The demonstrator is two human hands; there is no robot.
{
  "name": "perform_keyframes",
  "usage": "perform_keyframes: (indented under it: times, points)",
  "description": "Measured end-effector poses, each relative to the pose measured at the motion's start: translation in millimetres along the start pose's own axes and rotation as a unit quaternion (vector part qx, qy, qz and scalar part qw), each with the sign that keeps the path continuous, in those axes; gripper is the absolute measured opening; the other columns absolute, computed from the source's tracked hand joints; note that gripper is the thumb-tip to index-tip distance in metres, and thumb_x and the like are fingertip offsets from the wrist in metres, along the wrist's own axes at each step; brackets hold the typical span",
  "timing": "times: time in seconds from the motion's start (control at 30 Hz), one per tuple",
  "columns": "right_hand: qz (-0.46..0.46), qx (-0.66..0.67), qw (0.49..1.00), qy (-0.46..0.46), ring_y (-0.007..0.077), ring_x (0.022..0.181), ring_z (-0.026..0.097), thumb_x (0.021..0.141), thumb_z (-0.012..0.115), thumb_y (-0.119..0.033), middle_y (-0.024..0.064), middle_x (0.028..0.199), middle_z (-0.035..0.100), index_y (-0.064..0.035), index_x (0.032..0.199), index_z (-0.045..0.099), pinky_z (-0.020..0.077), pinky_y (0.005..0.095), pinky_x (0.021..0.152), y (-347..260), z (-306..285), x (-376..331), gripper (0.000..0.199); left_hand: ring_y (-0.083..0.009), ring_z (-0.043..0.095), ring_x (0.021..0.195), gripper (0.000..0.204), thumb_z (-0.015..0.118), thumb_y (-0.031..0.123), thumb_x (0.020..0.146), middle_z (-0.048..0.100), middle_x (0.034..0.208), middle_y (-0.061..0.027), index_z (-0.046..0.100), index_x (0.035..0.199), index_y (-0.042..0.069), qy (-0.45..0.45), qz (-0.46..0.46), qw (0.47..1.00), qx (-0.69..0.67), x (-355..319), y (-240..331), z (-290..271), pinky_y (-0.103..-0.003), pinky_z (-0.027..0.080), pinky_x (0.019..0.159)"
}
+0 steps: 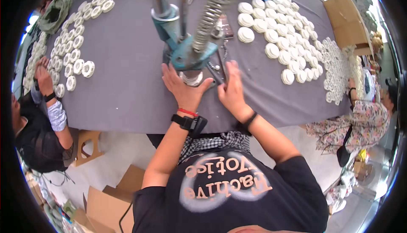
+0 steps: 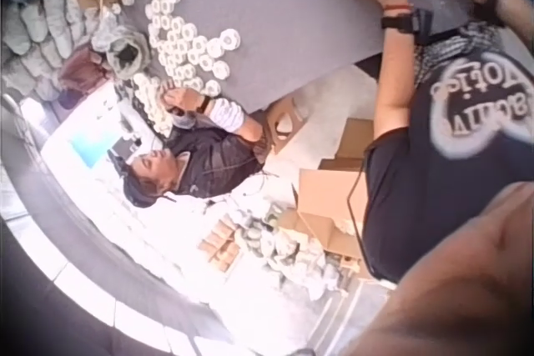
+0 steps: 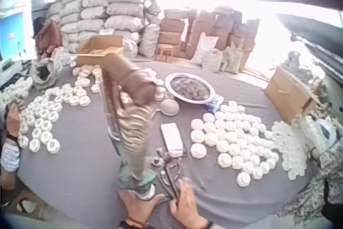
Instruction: Use a manual press machine to assemble white plastic components.
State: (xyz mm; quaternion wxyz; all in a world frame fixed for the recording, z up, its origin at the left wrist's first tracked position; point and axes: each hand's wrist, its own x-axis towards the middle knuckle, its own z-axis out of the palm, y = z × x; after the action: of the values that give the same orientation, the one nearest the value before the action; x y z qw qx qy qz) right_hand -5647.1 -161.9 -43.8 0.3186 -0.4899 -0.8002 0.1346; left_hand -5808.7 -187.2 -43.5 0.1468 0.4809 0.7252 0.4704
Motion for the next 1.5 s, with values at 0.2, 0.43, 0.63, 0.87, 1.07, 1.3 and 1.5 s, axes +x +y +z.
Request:
perform_keyframes:
  times: [0.2, 0.43, 0.63, 0.87, 1.07, 1.3, 1.5]
  points:
    - [-0.107, 0.154, 0.981, 0.046, 0.0424, 0.129, 0.041, 0.078, 0.058, -0.003, 0.0266, 0.133, 0.047, 0.0067, 0.125, 0.046, 0.0314, 0.0476, 0.107, -43, -73, 0, 0.050, -0.0398, 0.028, 0.134, 0.110, 0.085, 0.044, 0.060, 0.033, 0.143, -0.0222, 0.025, 0.142, 0.002, 0.033, 0.061, 0.995, -0.072, 1, -25, -23, -0.055, 0.016, 0.111]
    - [-0.147, 0.491, 0.855, 0.078, 0.0239, 0.107, 0.059, 0.098, 0.046, -0.016, 0.0148, 0.119, 0.058, 0.0038, 0.133, 0.043, 0.0452, 0.0360, 0.094, -113, -150, 144, 0.040, -0.0301, 0.055, 0.105, 0.068, 0.086, 0.023, 0.062, 0.057, 0.110, -0.0125, 0.051, 0.116, 0.001, -0.071, 0.065, 0.994, -0.058, 27, 4, -41, -0.040, 0.042, 0.093]
    - [0.023, -0.165, 0.986, -0.033, 0.0333, 0.106, 0.059, 0.088, 0.061, -0.028, 0.0229, 0.121, 0.057, -0.0038, 0.125, 0.054, 0.0484, 0.0426, 0.090, 52, -47, 198, 0.045, -0.0294, 0.056, 0.106, 0.099, 0.085, 0.033, 0.060, 0.064, 0.106, -0.0098, 0.035, 0.137, -0.003, -0.056, 0.169, 0.984, -0.004, 3, -14, -66, -0.045, 0.036, 0.099]
    - [0.006, -0.057, 0.995, -0.086, 0.0378, 0.107, 0.053, 0.082, 0.067, -0.019, 0.0217, 0.122, 0.050, -0.0100, 0.129, 0.048, 0.0455, 0.0398, 0.091, 67, -48, 39, 0.051, -0.0339, 0.049, 0.119, 0.094, 0.083, 0.040, 0.065, 0.053, 0.126, -0.0169, 0.038, 0.136, -0.003, 0.121, 0.041, 0.982, 0.142, 49, -75, -123, -0.043, 0.034, 0.104]
    - [0.416, 0.652, 0.596, -0.219, 0.0286, 0.083, 0.068, 0.100, 0.034, -0.045, 0.0157, 0.106, 0.065, -0.0005, 0.123, 0.050, 0.0582, 0.0402, 0.072, -27, -45, 16, 0.053, -0.0348, 0.048, 0.119, 0.088, 0.080, 0.042, 0.069, 0.051, 0.128, -0.0192, 0.040, 0.134, -0.001, -0.094, 0.145, 0.984, 0.032, -8, -12, -85, -0.042, 0.038, 0.100]
    - [0.262, 0.463, 0.835, -0.141, 0.0192, 0.061, 0.065, 0.101, 0.037, -0.040, 0.0139, 0.090, 0.065, -0.0002, 0.119, 0.050, 0.0513, 0.0285, 0.046, -55, 26, 52, 0.045, -0.0324, 0.056, 0.101, 0.069, 0.085, 0.038, 0.060, 0.062, 0.103, -0.0109, 0.055, 0.114, 0.005, -0.136, 0.018, 0.969, -0.208, 18, 14, -54, -0.048, 0.034, 0.100]
    - [0.297, 0.346, 0.846, -0.276, 0.0136, 0.047, 0.058, 0.100, 0.040, -0.037, 0.0100, 0.069, 0.064, -0.0016, 0.116, 0.051, 0.0451, 0.0262, 0.044, -31, -18, 78, 0.041, -0.0299, 0.055, 0.109, 0.055, 0.084, 0.038, 0.061, 0.061, 0.101, -0.0078, 0.059, 0.098, 0.007, -0.074, 0.144, 0.986, 0.040, 22, -19, -41, -0.057, 0.025, 0.105]
